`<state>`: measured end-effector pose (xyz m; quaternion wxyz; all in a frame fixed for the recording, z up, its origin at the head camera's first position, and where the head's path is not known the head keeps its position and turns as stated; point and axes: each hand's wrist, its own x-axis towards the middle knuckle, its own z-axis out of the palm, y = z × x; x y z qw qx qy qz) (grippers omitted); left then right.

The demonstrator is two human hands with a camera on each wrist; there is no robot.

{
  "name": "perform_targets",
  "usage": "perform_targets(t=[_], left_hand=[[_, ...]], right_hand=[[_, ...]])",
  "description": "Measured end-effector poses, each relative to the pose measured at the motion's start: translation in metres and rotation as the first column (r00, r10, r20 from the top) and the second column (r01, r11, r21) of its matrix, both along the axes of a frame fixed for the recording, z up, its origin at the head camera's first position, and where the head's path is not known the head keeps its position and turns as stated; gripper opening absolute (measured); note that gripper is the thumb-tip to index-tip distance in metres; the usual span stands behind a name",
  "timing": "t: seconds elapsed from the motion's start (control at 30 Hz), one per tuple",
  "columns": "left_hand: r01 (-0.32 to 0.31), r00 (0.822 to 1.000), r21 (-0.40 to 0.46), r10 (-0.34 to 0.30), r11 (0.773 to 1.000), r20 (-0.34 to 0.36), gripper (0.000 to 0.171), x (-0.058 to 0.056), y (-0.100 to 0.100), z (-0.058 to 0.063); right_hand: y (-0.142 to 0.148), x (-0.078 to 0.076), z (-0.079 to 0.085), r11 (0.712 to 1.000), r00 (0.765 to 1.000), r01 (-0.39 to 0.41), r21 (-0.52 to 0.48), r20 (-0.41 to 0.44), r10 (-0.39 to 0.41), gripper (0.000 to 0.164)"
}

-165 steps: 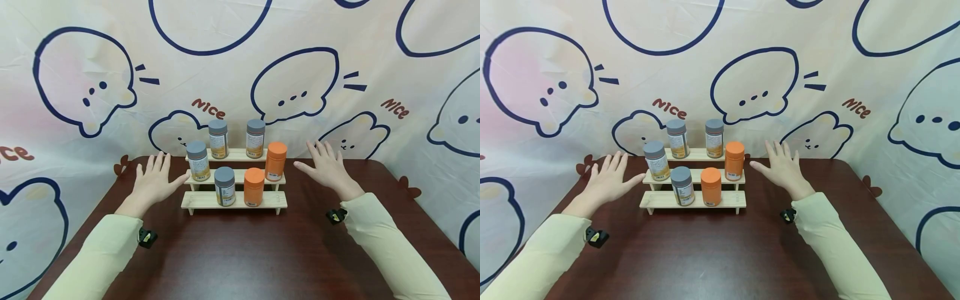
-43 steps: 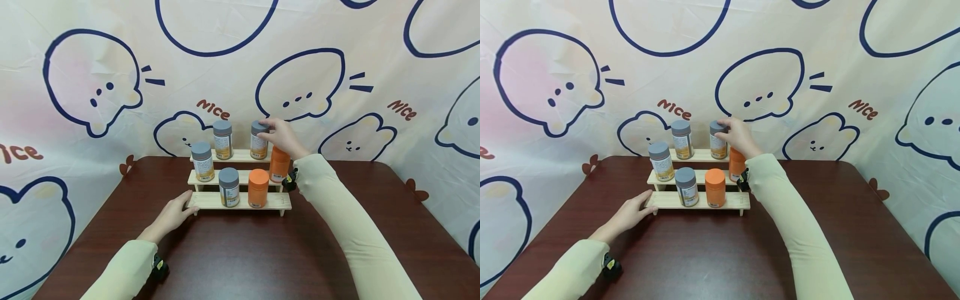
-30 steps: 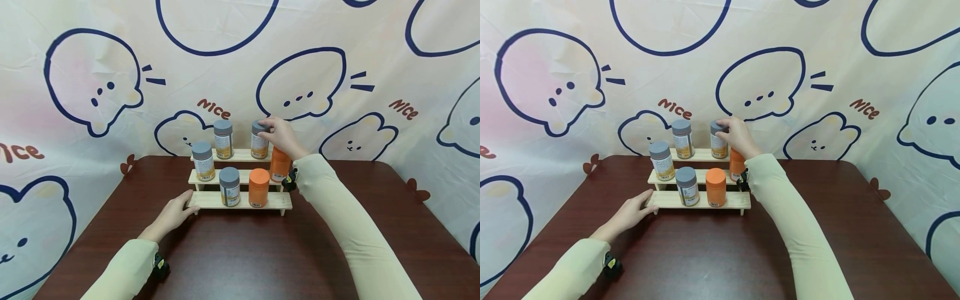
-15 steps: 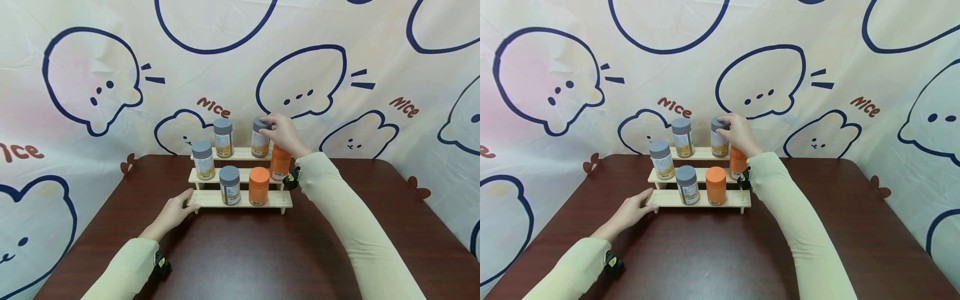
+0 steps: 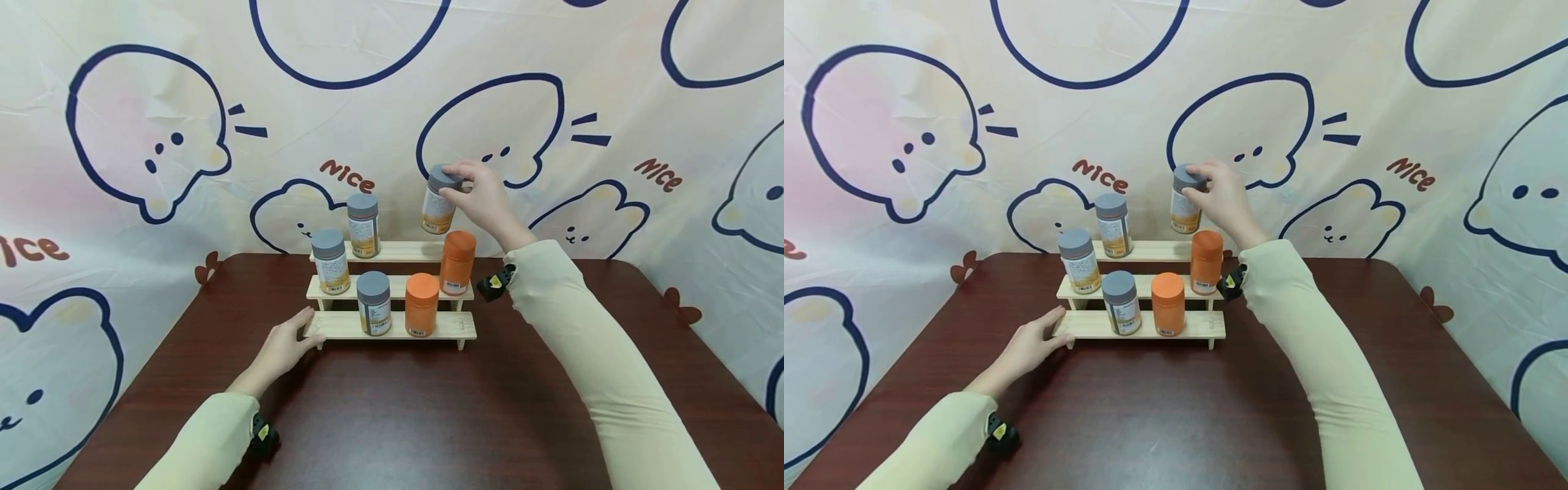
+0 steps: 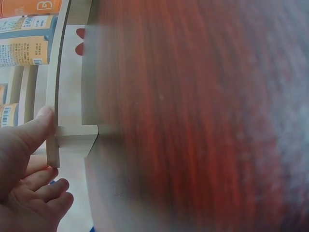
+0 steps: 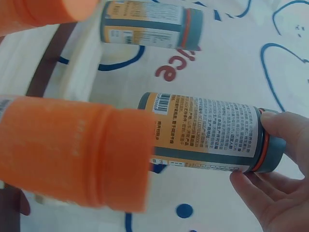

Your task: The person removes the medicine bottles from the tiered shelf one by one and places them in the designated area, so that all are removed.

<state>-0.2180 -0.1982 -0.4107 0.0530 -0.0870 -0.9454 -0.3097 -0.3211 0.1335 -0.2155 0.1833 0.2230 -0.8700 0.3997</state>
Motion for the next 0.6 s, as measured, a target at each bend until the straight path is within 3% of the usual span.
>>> perform_targets(t=[0.37,0.6], left_hand=[[-0.016,0.999,0.023,0.015,1.000,0.046,0.063,0.000,0.000,0.000],[-0.015,0.999,0.022,0.014,1.000,0.049,0.063,0.000,-0.002,-0.001]], right_hand=[[0.028,0.013,0.019,0.997,0.996,0.067,-0.038,-0.058,-0.069,0.038],[0.054,0.023,0.022,0.991,0.992,0.116,-0.059,-0.034,-0.119,0.040]])
